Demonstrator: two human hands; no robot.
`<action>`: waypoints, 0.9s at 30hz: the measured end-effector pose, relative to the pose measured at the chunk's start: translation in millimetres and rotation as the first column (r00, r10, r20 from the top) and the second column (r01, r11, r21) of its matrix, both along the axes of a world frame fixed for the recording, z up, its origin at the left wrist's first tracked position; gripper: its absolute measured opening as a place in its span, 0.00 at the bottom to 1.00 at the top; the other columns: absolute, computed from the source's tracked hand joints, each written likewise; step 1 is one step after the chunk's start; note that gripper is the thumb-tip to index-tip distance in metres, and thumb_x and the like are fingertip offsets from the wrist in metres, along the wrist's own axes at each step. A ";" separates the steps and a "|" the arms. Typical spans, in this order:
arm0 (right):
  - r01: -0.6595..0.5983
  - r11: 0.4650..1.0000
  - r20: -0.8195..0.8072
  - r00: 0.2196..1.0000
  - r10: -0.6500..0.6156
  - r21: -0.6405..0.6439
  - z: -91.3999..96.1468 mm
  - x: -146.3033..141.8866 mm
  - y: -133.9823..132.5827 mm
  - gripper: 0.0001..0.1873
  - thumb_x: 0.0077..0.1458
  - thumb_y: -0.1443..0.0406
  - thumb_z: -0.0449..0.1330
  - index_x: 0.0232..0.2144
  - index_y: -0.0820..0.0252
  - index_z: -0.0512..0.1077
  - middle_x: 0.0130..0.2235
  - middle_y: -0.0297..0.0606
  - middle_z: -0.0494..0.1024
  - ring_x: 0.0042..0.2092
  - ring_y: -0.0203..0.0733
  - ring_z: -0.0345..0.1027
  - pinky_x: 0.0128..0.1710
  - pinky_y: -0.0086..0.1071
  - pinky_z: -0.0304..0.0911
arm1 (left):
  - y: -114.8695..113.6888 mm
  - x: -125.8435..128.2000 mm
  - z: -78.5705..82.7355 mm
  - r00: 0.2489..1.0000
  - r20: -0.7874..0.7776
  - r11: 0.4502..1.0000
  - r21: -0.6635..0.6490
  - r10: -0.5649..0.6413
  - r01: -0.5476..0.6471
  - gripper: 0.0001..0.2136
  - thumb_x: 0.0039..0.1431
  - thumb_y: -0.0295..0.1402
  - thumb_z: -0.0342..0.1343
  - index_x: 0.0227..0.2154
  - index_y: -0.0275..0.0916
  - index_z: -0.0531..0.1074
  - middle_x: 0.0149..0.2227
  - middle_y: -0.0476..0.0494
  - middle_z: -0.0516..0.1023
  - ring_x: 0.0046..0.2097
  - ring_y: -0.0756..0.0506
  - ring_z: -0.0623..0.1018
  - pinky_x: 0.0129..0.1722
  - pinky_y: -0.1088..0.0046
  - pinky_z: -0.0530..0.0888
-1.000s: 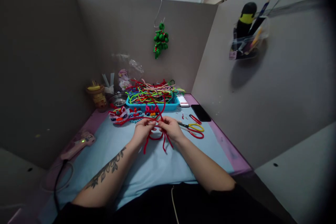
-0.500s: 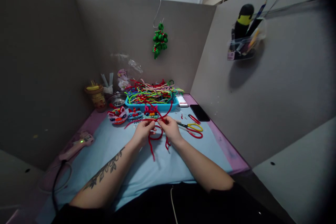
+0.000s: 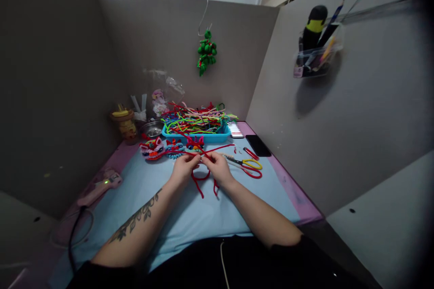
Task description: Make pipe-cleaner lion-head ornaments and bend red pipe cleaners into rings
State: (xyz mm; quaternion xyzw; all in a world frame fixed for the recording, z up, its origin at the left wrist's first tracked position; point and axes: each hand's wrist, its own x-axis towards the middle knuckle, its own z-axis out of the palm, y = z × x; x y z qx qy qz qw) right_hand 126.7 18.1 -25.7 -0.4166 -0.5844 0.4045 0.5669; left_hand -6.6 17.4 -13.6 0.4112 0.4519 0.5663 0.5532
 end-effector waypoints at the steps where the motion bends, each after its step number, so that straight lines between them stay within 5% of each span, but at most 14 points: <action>1: 0.010 1.000 -0.021 1.000 -0.010 0.001 0.6 1.2 0.0 0.13 0.48 0.56 0.61 0.22 0.60 0.69 0.21 0.29 0.66 0.25 0.34 0.57 0.27 0.28 0.55 | 1.0 -1.0 -0.2 1.000 0.011 1.000 -0.005 0.014 -0.014 0.19 0.33 0.41 0.69 0.26 0.33 0.76 0.23 0.46 0.76 0.26 0.50 0.73 0.28 0.74 0.68; 5: 0.145 0.989 -0.168 0.976 -0.141 0.014 5.3 17.6 3.5 0.17 0.53 0.51 0.54 0.28 0.58 0.66 0.24 0.31 0.68 0.24 0.33 0.57 0.24 0.28 0.53 | 5.7 -9.0 1.3 0.994 0.049 0.995 -0.022 0.098 -0.097 0.20 0.33 0.42 0.70 0.28 0.34 0.75 0.24 0.47 0.76 0.28 0.50 0.73 0.29 0.75 0.68; 8: 0.318 0.948 -0.421 0.859 -0.293 -0.011 11.0 40.3 12.6 0.18 0.54 0.49 0.49 0.26 0.56 0.60 0.22 0.28 0.63 0.21 0.31 0.53 0.21 0.26 0.50 | 8.2 -15.6 4.4 0.988 0.084 0.991 -0.042 0.126 -0.123 0.20 0.33 0.40 0.70 0.30 0.35 0.74 0.27 0.48 0.76 0.29 0.50 0.74 0.29 0.76 0.67; 11: 0.334 0.939 -0.527 0.784 -0.327 -0.085 15.2 61.1 25.7 0.21 0.54 0.47 0.45 0.22 0.55 0.54 0.18 0.25 0.57 0.17 0.30 0.46 0.16 0.26 0.43 | 9.1 -18.7 7.7 0.984 0.131 0.992 -0.062 0.118 -0.111 0.21 0.32 0.38 0.71 0.30 0.35 0.72 0.27 0.49 0.76 0.29 0.51 0.75 0.28 0.77 0.67; 15: 0.170 0.969 -0.525 0.816 -0.242 -0.182 15.0 65.5 33.2 0.18 0.48 0.51 0.54 0.20 0.56 0.55 0.16 0.25 0.57 0.16 0.29 0.48 0.13 0.24 0.42 | 8.3 -18.4 11.0 0.978 0.191 0.995 -0.080 0.079 -0.064 0.20 0.32 0.36 0.71 0.30 0.35 0.71 0.26 0.48 0.75 0.28 0.51 0.75 0.28 0.77 0.69; 19: -0.081 0.974 -0.510 0.859 -0.040 -0.212 14.2 42.1 18.3 0.14 0.41 0.57 0.63 0.22 0.59 0.63 0.27 0.35 0.73 0.25 0.34 0.66 0.24 0.29 0.62 | 10.3 -19.9 11.2 0.970 0.224 0.994 -0.071 0.093 -0.079 0.19 0.35 0.36 0.70 0.30 0.36 0.70 0.25 0.51 0.74 0.28 0.53 0.75 0.28 0.78 0.70; 21: -0.285 0.932 -0.475 0.867 0.151 -0.223 14.3 30.0 8.1 0.15 0.38 0.58 0.66 0.21 0.61 0.66 0.33 0.40 0.76 0.30 0.37 0.70 0.30 0.32 0.66 | 13.0 -22.3 10.1 0.968 0.221 0.992 -0.066 0.117 -0.104 0.20 0.35 0.37 0.70 0.30 0.37 0.69 0.25 0.52 0.73 0.27 0.53 0.75 0.28 0.79 0.69; 23: -0.487 0.833 -0.398 0.841 0.367 -0.261 14.0 23.6 1.5 0.17 0.37 0.56 0.67 0.21 0.62 0.67 0.33 0.41 0.76 0.27 0.36 0.68 0.29 0.32 0.64 | 15.4 -25.5 9.1 0.972 0.197 0.991 -0.062 0.128 -0.118 0.20 0.35 0.39 0.70 0.30 0.37 0.68 0.25 0.53 0.72 0.28 0.53 0.75 0.27 0.80 0.68; 25: -0.559 0.773 -0.318 0.823 0.471 -0.300 13.6 24.7 0.9 0.18 0.40 0.53 0.66 0.21 0.62 0.67 0.29 0.38 0.74 0.22 0.31 0.63 0.24 0.29 0.58 | 16.4 -29.6 9.7 0.982 0.149 0.992 -0.054 0.120 -0.113 0.21 0.35 0.40 0.69 0.30 0.37 0.69 0.25 0.52 0.73 0.28 0.53 0.75 0.26 0.80 0.67; 27: -0.516 0.800 -0.266 0.853 0.449 -0.305 14.0 32.9 5.4 0.17 0.43 0.53 0.63 0.21 0.61 0.67 0.24 0.35 0.72 0.20 0.29 0.57 0.21 0.27 0.52 | 15.9 -34.8 12.4 0.993 0.078 0.996 -0.039 0.083 -0.080 0.21 0.34 0.40 0.70 0.31 0.36 0.71 0.26 0.50 0.75 0.27 0.51 0.75 0.24 0.79 0.66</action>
